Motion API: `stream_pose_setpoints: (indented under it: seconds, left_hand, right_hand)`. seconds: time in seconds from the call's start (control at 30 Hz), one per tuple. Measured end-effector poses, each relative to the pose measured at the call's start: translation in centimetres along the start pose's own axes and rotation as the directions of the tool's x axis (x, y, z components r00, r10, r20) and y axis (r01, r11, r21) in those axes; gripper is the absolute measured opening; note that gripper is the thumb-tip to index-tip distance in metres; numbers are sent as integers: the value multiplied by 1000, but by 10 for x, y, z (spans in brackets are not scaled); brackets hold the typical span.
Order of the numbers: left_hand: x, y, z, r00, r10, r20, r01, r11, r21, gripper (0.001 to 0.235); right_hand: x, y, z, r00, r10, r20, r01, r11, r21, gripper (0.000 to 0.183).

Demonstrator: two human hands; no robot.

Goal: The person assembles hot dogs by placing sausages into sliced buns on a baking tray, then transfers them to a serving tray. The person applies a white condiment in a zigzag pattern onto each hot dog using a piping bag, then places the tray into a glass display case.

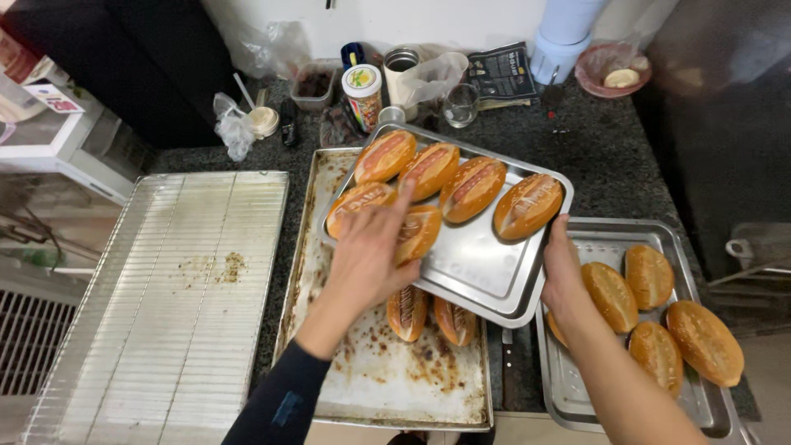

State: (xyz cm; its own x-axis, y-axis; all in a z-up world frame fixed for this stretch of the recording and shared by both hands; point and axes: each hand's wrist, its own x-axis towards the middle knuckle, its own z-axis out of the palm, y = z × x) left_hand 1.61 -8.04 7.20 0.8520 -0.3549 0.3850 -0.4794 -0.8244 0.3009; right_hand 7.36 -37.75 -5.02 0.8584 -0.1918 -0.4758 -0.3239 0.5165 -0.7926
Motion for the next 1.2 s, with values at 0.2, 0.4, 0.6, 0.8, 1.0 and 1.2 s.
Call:
stream_pose_setpoints:
  seconds: [0.2,0.4,0.6,0.8,1.0,1.2]
  left_hand:
    - [27,-6,26,985,6,173,-42,978,202,121]
    - [30,-8,39,971,30,238,-77,978,194,120]
    - [15,-8,34,990,111,-92,-102,990,97,103]
    - [-70,-6,67,907,-347,-240,331,938,-104,75]
    - [-96,5,145,769,-590,247,608,794,2,119]
    - [-92,7,168,688,-676,265,703,711,-14,127]
  right_hand:
    - [-21,-6,-4,1000,16,-20,-17,998,-54,70]
    - [-32,-11,-3,998,41,-51,-44,997,-67,71]
    - [-31,-19,-9,992,52,-118,-69,988,-139,72]
    - [-2,-20,-40,996,-74,-58,72,997,-20,72]
    - [12,-23,-66,988,-100,-114,98,995,-21,72]
    - [9,-27,-80,987,-133,-94,133,991,-5,72]
